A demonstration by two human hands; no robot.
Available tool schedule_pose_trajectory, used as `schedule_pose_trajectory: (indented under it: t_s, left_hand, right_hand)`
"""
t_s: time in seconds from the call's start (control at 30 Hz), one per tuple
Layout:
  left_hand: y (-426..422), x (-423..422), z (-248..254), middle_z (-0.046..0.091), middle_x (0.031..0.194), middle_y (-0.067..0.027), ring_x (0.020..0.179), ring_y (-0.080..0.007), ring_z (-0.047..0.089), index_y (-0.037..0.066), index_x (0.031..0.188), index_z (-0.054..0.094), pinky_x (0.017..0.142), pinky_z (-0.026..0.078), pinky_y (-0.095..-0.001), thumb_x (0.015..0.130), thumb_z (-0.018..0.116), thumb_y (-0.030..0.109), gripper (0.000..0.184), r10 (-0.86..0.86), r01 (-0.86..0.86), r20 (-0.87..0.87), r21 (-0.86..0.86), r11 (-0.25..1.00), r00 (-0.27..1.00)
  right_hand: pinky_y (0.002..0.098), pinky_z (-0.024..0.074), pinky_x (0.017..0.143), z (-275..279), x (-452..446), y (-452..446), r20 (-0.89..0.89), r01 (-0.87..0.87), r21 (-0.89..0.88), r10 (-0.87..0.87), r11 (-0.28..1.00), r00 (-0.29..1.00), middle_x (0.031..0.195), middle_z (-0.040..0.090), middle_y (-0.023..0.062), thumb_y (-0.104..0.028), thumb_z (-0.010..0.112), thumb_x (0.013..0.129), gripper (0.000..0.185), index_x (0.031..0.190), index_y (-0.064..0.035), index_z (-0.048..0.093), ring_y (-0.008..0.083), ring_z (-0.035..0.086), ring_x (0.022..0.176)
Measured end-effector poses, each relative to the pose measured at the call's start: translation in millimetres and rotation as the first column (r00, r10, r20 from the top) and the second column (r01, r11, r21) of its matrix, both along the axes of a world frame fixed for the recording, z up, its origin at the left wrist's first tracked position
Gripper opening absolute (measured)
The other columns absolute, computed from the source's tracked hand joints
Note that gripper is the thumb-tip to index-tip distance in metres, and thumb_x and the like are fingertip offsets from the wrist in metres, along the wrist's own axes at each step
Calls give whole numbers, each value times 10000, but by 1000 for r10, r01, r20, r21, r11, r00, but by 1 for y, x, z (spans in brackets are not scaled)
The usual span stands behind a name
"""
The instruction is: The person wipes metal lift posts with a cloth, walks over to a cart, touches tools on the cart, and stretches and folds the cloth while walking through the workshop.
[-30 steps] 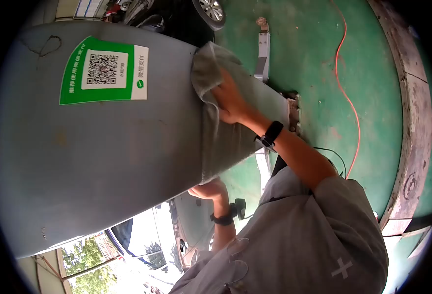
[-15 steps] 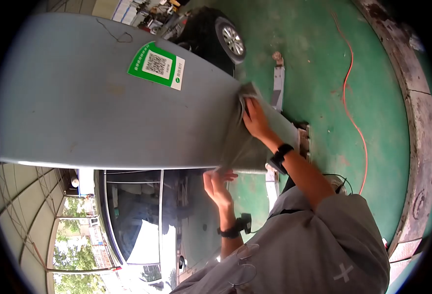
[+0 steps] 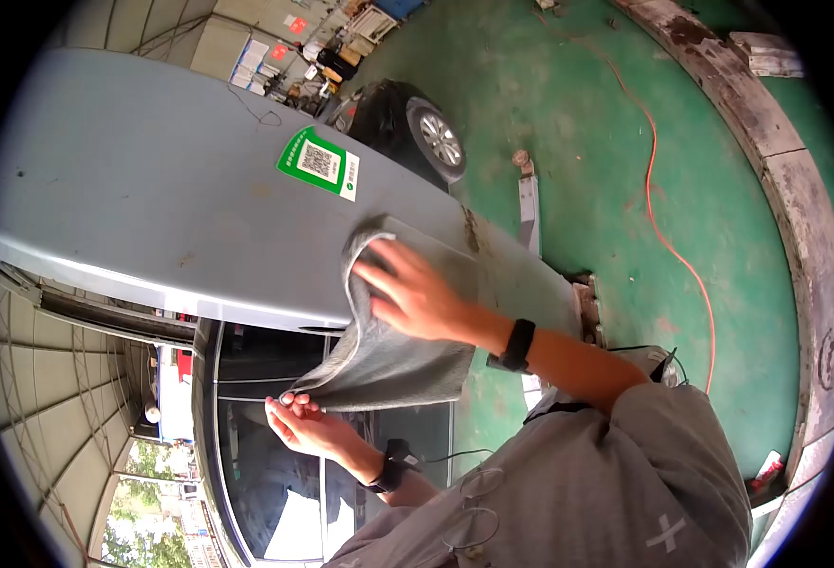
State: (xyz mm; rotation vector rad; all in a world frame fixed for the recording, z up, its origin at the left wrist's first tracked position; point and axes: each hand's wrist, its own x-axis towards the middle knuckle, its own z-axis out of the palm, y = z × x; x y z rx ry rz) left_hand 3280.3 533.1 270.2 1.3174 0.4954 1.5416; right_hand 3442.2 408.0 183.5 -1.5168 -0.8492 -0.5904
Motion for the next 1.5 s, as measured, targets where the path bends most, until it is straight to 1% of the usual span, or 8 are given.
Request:
schedule_pose_trajectory:
  t_s: [0.3, 0.6, 0.67, 0.9, 1.07, 1.17, 1.37, 1.5]
  left_hand:
    - [53, -1, -38, 576, 1317, -181, 1115, -269, 578, -46, 1373, 427, 902, 437, -353, 890, 476, 95, 506, 105, -8, -184, 463, 886, 977]
    - [122, 66, -9, 78, 1589, -239, 1468, -391, 116, -47, 1513, 29, 1179, 125, -515, 938, 555, 239, 830, -104, 313, -309, 769, 557, 945]
    - [124, 88, -14, 84, 1568, -298, 1463, -432, 97, -96, 1495, 38, 1179, 88, -508, 905, 510, 165, 800, -30, 306, -333, 822, 480, 942]
    - [134, 106, 12, 87, 1573, -291, 1471, -407, 103, -96, 1497, 56, 1182, 81, -467, 958, 462, 278, 772, -171, 309, -258, 817, 486, 951]
    - [134, 110, 24, 162, 1557, -293, 1453, -399, 190, -100, 1493, 78, 1172, 147, -446, 936, 528, 333, 837, -274, 337, -212, 743, 579, 938]
    - [130, 117, 3, 237, 1511, -342, 1378, -469, 321, -122, 1475, 135, 1131, 259, -474, 913, 586, 236, 804, -326, 337, -165, 733, 591, 931]
    - [125, 121, -50, 597, 1117, -301, 975, -415, 640, -153, 1332, 363, 854, 496, -423, 921, 591, 429, 749, -385, 423, -186, 525, 739, 904]
    - [126, 121, -56, 598, 1049, -304, 868, -433, 641, -179, 1268, 404, 766, 511, -417, 916, 577, 450, 740, -320, 354, -165, 583, 732, 933]
  right_hand:
    - [565, 288, 1109, 47, -41, 11, 127, -64, 65, 55, 996, 990, 1190, 479, 256, -324, 690, 852, 619, 1298, 44, 471, 416, 493, 1130]
    - [520, 406, 978, 86, -40, 29, 171, 121, 44, -127, 992, 977, 960, 506, 197, -204, 748, 785, 469, 1144, 33, 561, 362, 523, 865]
    - [460, 471, 834, 80, -31, 13, 192, 170, -24, -163, 985, 968, 1004, 534, 212, -173, 776, 768, 444, 1118, 26, 588, 380, 545, 877]
    - [502, 304, 1073, 121, -22, 2, 322, 339, -120, -286, 933, 902, 1388, 377, 270, -170, 767, 758, 724, 1350, 58, 417, 405, 380, 1292]
    - [458, 150, 1150, 108, -27, 45, 237, 378, -74, -351, 923, 906, 1522, 147, 235, -185, 739, 770, 1055, 1494, 42, 6, 325, 205, 1398]
    - [512, 213, 1109, 97, -36, 57, -50, 356, 193, -353, 914, 934, 1481, 214, 266, -358, 792, 771, 1088, 1471, 81, 83, 373, 270, 1354]
    - [482, 94, 1170, 23, -21, 33, 140, 394, 11, -392, 919, 909, 1575, 53, 244, -36, 537, 813, 901, 1503, 60, -34, 343, 103, 1461]
    - [491, 119, 1165, -25, -28, 26, 148, 311, -98, -296, 945, 944, 1572, 54, 249, -171, 533, 894, 861, 1496, 75, -31, 349, 133, 1454]
